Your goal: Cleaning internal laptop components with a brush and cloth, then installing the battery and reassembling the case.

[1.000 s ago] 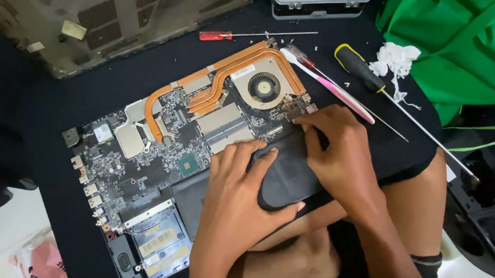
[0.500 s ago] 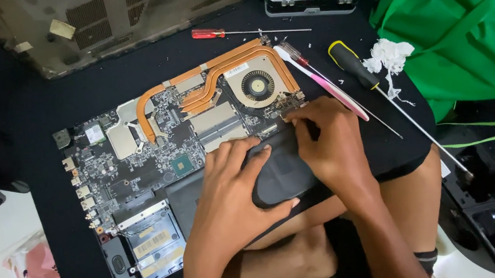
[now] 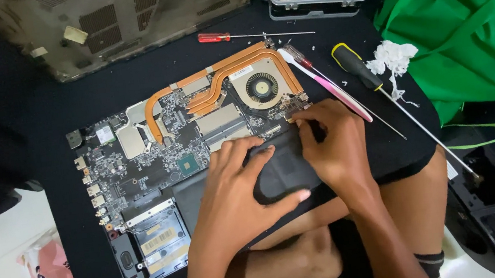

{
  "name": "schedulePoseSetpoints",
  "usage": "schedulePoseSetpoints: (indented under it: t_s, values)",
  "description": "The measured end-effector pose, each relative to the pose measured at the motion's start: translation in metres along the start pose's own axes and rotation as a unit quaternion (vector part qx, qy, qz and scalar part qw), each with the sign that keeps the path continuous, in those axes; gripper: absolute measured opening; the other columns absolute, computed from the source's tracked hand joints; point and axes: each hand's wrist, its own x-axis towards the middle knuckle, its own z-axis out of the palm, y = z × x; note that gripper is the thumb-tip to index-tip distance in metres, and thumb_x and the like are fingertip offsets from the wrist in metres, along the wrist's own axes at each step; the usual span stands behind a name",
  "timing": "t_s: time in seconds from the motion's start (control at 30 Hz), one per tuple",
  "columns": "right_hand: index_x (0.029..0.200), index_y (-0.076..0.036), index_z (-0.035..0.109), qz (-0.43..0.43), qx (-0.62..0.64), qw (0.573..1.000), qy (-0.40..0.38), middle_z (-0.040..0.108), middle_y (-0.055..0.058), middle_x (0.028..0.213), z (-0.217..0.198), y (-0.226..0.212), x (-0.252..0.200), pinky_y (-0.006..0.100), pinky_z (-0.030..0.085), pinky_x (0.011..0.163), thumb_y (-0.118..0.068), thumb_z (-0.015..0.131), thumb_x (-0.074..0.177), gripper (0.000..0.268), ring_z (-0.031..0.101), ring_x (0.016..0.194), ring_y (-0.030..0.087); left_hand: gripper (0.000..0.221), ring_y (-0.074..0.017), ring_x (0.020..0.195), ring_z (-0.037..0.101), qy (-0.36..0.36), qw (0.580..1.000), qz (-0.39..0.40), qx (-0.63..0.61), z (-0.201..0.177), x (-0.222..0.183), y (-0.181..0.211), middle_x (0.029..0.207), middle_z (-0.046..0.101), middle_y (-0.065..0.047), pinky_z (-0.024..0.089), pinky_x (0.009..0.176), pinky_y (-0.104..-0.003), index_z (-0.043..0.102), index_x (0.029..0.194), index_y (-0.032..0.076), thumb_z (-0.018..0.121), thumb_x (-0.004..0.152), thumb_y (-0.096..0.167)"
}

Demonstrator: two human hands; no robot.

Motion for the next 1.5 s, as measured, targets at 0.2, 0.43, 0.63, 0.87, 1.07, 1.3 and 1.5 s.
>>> schedulePoseSetpoints:
  t_s: [0.2,0.43,0.63,0.87,1.07,1.3,1.5]
  values:
    - [0.101,-0.007,0.079,0.067,0.062,0.996,0.022,0.065,0.01,0.074,-0.002,-0.002,-0.001,0.036,0.049,0.064,-0.001,0.071,0.087,0.017,0.059,0.067,0.023,0.028,-0.037,0.1,0.062,0.035,0.999,0.007,0.042,0.003,0.047,-0.01,0.108,0.065,-0.016,0.049,0.082,-0.049,0.077,0.111,-0.001,0.076,0.088,0.015]
    - [0.101,-0.013,0.075,0.097,0.069,0.992,0.049,0.061,0.006,0.067,0.004,0.007,-0.001,0.039,0.049,0.062,-0.006,0.075,0.082,0.02,0.056,0.062,0.021,0.022,-0.0282,0.092,0.064,-0.039,0.999,-0.025,-0.007,0.019,0.095,-0.028,0.093,0.07,-0.006,0.054,0.077,-0.044,0.081,0.101,0.013,0.081,0.08,0.017]
    - [0.098,-0.012,0.076,0.15,0.087,0.984,0.043,0.061,0.007,0.064,-0.002,0.0,0.0,0.037,0.051,0.06,-0.007,0.073,0.082,0.017,0.057,0.058,0.02,0.023,-0.0316,0.093,0.066,-0.062,0.996,-0.033,-0.054,0.006,0.095,-0.016,0.091,0.072,-0.013,0.058,0.078,-0.047,0.081,0.106,0.004,0.076,0.083,0.005]
    - [0.101,-0.009,0.076,0.143,0.088,0.985,0.034,0.071,0.007,0.073,-0.002,0.002,0.0,0.035,0.053,0.061,-0.006,0.074,0.083,0.018,0.058,0.06,0.02,0.021,-0.0327,0.094,0.066,-0.054,0.996,-0.014,-0.068,0.007,0.092,-0.018,0.093,0.072,-0.014,0.059,0.084,-0.047,0.081,0.106,0.005,0.076,0.085,0.003]
    - [0.102,-0.01,0.075,0.132,0.083,0.987,0.029,0.073,0.006,0.078,0.0,0.008,-0.001,0.034,0.055,0.061,-0.008,0.075,0.085,0.017,0.061,0.064,0.019,0.019,-0.0343,0.093,0.066,-0.054,0.996,-0.015,-0.068,0.008,0.092,-0.018,0.092,0.071,-0.016,0.059,0.087,-0.049,0.081,0.103,0.004,0.074,0.086,0.001]
    - [0.096,-0.012,0.076,0.116,0.062,0.99,0.059,0.07,0.007,0.069,0.001,0.006,0.001,0.034,0.054,0.056,-0.01,0.078,0.084,0.013,0.064,0.059,0.021,0.015,-0.0357,0.097,0.068,-0.076,0.996,-0.017,-0.047,0.009,0.094,-0.017,0.095,0.071,-0.019,0.061,0.082,-0.05,0.079,0.1,-0.001,0.075,0.087,0.003]
    - [0.099,-0.015,0.079,0.128,0.092,0.987,0.011,0.077,0.004,0.078,-0.01,0.018,0.003,0.035,0.056,0.058,-0.015,0.074,0.088,0.012,0.072,0.062,0.022,0.015,-0.0348,0.097,0.068,-0.108,0.994,-0.026,-0.007,0.006,0.097,-0.011,0.097,0.07,-0.019,0.061,0.078,-0.05,0.076,0.102,-0.004,0.071,0.091,0.004]
